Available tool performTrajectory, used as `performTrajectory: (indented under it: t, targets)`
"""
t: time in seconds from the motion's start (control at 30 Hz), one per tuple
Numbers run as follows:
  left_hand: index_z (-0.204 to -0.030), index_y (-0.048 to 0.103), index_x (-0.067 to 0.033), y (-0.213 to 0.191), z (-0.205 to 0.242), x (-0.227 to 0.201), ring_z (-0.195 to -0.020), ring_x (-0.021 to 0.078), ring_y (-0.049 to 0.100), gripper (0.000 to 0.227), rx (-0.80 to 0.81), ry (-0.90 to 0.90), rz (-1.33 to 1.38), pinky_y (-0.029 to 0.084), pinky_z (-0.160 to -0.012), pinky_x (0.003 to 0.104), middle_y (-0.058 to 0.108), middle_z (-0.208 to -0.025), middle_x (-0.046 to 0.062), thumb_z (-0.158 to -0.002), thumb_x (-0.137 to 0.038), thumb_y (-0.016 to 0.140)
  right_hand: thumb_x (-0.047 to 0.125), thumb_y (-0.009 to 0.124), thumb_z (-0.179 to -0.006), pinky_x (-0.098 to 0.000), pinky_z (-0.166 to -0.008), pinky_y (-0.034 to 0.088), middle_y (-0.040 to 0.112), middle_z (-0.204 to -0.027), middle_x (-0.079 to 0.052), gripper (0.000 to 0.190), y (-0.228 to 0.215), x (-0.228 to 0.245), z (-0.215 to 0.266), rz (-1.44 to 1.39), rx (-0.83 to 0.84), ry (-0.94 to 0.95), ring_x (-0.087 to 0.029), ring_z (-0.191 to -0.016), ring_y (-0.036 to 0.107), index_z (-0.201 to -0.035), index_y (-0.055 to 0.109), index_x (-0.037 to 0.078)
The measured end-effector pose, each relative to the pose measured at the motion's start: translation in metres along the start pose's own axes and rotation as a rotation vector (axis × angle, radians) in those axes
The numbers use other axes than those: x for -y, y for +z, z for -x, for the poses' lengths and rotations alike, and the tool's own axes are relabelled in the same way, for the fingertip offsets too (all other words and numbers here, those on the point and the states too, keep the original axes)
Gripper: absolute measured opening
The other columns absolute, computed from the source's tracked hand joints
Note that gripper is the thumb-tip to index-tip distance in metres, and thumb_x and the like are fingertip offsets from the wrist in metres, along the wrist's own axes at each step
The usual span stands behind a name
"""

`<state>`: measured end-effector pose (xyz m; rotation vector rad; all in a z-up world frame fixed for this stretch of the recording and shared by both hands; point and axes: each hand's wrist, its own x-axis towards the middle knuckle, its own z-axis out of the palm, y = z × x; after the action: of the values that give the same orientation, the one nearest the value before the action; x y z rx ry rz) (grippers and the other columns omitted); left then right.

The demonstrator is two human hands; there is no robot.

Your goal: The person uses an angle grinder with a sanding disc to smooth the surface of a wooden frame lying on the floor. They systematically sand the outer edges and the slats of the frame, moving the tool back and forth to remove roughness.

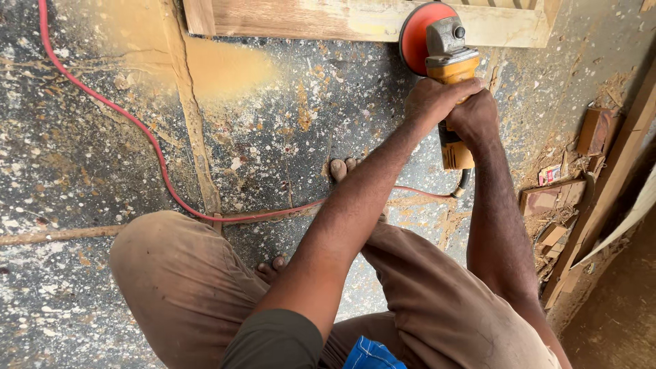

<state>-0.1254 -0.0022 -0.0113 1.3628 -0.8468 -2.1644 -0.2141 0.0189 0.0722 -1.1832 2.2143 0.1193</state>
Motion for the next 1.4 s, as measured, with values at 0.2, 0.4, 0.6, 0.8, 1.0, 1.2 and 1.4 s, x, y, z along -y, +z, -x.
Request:
performTrajectory:
  t: [0.2,0.4,0.6,0.8,1.0,1.2,1.4]
  targets:
    - [-0.111,0.07,-0.0035,-0.064,0.032,-0.005,-0.086,0.0193,0.076,0.061,-0.127,0.124,0.33,0.066,-0.073,0.033,0.075,-0.1,0.012,-0.073,-0.05,0.083,0.024,0.078,-0.084,-0.0345,-0.059,0.062,0.074,-0.083,-0.014,0.035,0.041,0.053,-0.002,0.025,0.133,-0.079,-0.019,-0.065,0.072,-0.101,0.07,-0.005]
    - [-0.123,0.065,0.0014,-0.19,0.067,-0.048,-0.11,0.0256,0.07,0.07,-0.329,0.129,0.447,0.061,-0.096,0.044,0.07,-0.117,0.018,-0.074,-0.044,0.085,0.039,0.078,-0.086,-0.0335,-0.047,0.059,0.072,-0.081,-0.012,0.05,0.078,0.188,-0.006,0.298,0.203,-0.459,-0.018,-0.054,0.065,-0.112,0.064,-0.002]
    - [-0.127,0.065,0.0019,-0.179,0.048,-0.055,-0.114,0.0264,0.068,0.073,-0.252,0.128,0.439,0.057,-0.098,0.043,0.069,-0.122,0.018,-0.074,-0.046,0.083,0.04,0.084,-0.078,-0.039,-0.056,0.059,0.074,-0.081,-0.015,0.057,0.047,0.189,-0.002,0.263,0.089,-0.448,-0.023,-0.06,0.069,-0.112,0.064,-0.002]
    - [-0.121,0.07,0.0027,-0.103,0.016,-0.039,-0.104,0.0232,0.073,0.063,-0.135,0.201,0.46,0.06,-0.091,0.037,0.074,-0.114,0.015,-0.076,-0.037,0.087,0.042,0.081,-0.082,-0.0444,-0.068,0.062,0.075,-0.087,-0.02,0.053,0.018,0.117,-0.007,0.26,0.097,-0.259,-0.031,-0.069,0.074,-0.109,0.069,-0.001]
    - [-0.109,0.076,0.005,-0.051,0.006,-0.029,-0.089,0.0187,0.074,0.049,-0.019,0.176,0.446,0.061,-0.078,0.033,0.077,-0.104,0.014,-0.08,-0.033,0.086,0.045,0.085,-0.08,-0.0492,-0.069,0.06,0.074,-0.083,-0.024,0.058,0.004,0.052,-0.014,0.166,-0.054,-0.276,-0.036,-0.073,0.073,-0.102,0.069,-0.005]
    - [-0.113,0.072,0.0019,-0.012,-0.005,-0.018,-0.089,0.0204,0.077,0.059,0.021,0.042,0.268,0.065,-0.076,0.035,0.076,-0.101,0.013,-0.076,-0.043,0.083,0.04,0.078,-0.088,-0.046,-0.064,0.061,0.074,-0.083,-0.021,0.048,-0.001,0.007,-0.025,0.135,-0.003,-0.146,-0.031,-0.069,0.074,-0.104,0.068,-0.004]
    - [-0.114,0.072,-0.0025,0.036,-0.029,-0.002,-0.083,0.0209,0.079,0.068,0.092,0.038,0.075,0.068,-0.074,0.037,0.078,-0.099,0.013,-0.073,-0.057,0.079,0.03,0.075,-0.088,-0.0409,-0.056,0.062,0.072,-0.084,-0.017,0.038,-0.011,-0.049,-0.04,-0.004,0.062,0.141,-0.026,-0.064,0.071,-0.102,0.067,-0.004]
